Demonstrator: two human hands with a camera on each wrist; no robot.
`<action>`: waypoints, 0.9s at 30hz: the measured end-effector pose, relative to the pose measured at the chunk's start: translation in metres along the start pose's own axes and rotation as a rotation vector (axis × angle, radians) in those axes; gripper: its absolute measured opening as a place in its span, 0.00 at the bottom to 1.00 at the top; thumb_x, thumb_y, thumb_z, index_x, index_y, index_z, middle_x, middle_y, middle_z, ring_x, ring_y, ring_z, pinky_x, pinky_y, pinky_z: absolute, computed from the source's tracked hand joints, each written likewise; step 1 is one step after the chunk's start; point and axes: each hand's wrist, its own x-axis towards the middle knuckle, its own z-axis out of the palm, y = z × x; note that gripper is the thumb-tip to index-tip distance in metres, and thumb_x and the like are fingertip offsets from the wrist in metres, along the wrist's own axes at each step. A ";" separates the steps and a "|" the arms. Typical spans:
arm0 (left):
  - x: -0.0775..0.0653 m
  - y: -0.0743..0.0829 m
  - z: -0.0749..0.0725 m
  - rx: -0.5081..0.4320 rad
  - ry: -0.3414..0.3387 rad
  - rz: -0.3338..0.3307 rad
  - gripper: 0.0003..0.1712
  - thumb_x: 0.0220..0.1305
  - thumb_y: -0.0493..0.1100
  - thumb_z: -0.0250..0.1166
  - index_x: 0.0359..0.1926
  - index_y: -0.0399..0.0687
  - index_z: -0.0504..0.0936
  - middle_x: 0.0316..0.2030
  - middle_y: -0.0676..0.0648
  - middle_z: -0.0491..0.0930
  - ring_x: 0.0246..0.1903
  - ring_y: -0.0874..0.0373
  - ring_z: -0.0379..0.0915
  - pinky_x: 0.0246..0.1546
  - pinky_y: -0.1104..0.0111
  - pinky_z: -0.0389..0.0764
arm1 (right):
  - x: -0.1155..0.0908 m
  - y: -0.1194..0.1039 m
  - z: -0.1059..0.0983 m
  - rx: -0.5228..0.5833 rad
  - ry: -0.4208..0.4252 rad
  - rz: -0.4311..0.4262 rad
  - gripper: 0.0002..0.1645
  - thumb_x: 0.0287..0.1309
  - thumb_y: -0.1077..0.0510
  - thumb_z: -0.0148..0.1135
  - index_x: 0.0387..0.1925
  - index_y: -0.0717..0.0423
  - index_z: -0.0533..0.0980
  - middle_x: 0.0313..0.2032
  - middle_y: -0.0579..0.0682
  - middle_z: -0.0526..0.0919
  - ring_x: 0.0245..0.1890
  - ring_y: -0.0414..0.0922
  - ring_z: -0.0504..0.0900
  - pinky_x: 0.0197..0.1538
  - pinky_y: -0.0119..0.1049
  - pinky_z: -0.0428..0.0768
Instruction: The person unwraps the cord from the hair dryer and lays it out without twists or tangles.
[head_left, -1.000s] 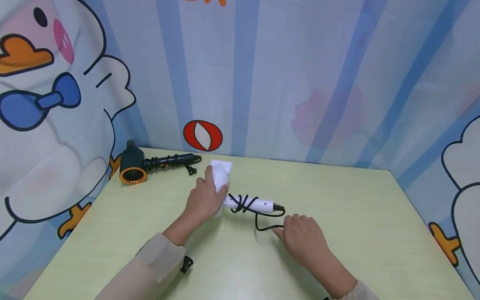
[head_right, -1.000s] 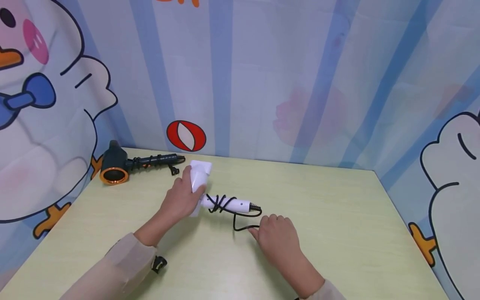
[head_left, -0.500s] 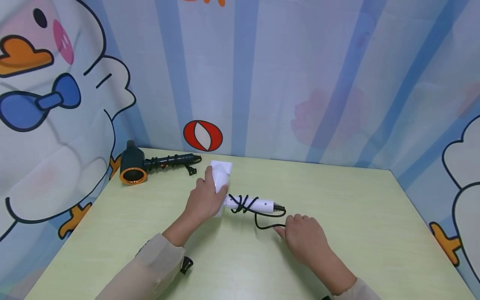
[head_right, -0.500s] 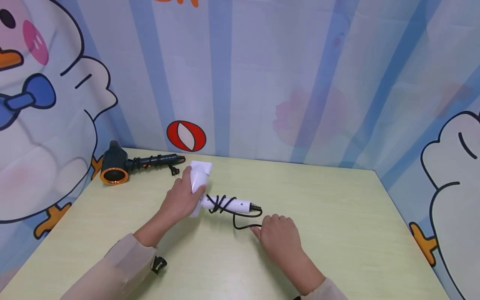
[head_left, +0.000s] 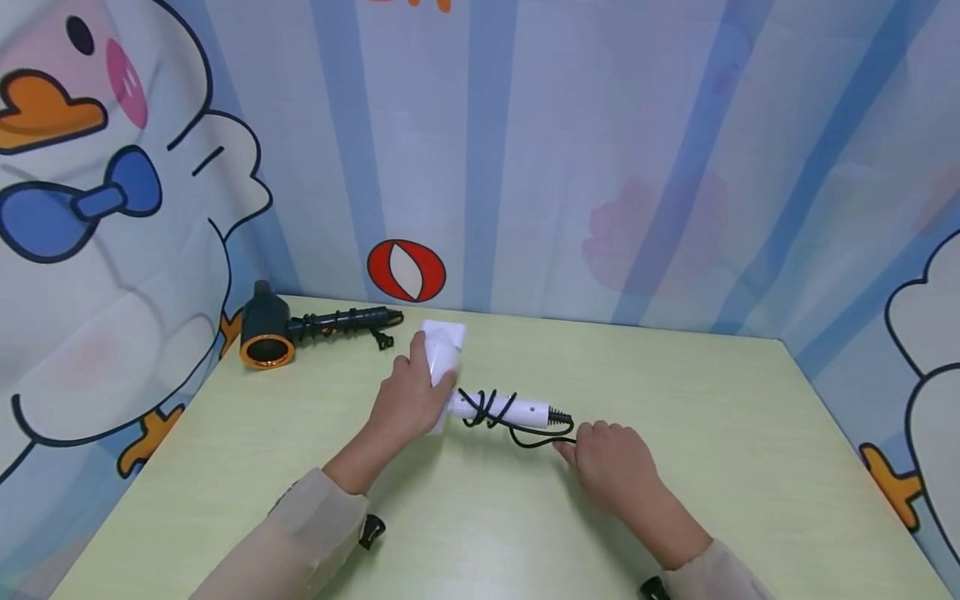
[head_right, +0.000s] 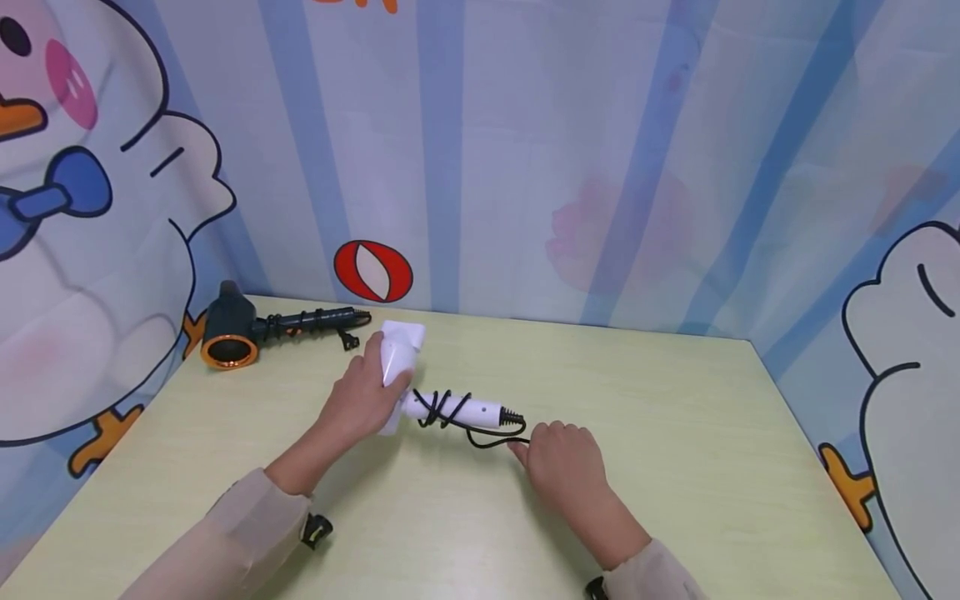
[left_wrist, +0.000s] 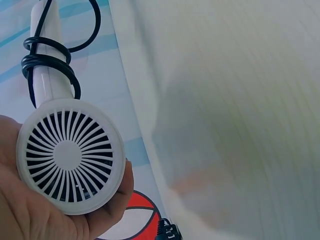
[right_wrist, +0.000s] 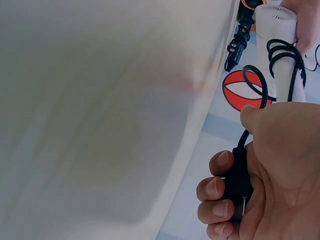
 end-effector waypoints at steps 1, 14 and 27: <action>0.000 0.000 0.000 -0.002 0.000 0.000 0.48 0.71 0.61 0.57 0.79 0.46 0.44 0.56 0.33 0.71 0.41 0.42 0.76 0.38 0.52 0.83 | 0.002 0.001 0.000 0.006 -0.004 0.000 0.31 0.73 0.41 0.55 0.20 0.58 0.66 0.16 0.49 0.63 0.17 0.47 0.65 0.23 0.42 0.70; -0.005 0.001 -0.006 -0.033 -0.010 0.025 0.48 0.71 0.61 0.58 0.80 0.50 0.45 0.55 0.35 0.72 0.43 0.43 0.77 0.35 0.55 0.83 | 0.016 0.016 -0.005 0.016 -0.032 0.004 0.23 0.70 0.51 0.58 0.21 0.57 0.66 0.18 0.50 0.65 0.18 0.47 0.66 0.23 0.43 0.69; -0.008 -0.002 -0.002 -0.014 -0.019 0.050 0.48 0.71 0.60 0.59 0.80 0.50 0.46 0.54 0.35 0.72 0.41 0.44 0.76 0.32 0.58 0.82 | 0.027 0.022 -0.017 -0.027 0.097 0.052 0.33 0.73 0.43 0.55 0.15 0.55 0.60 0.15 0.50 0.61 0.15 0.47 0.63 0.20 0.39 0.63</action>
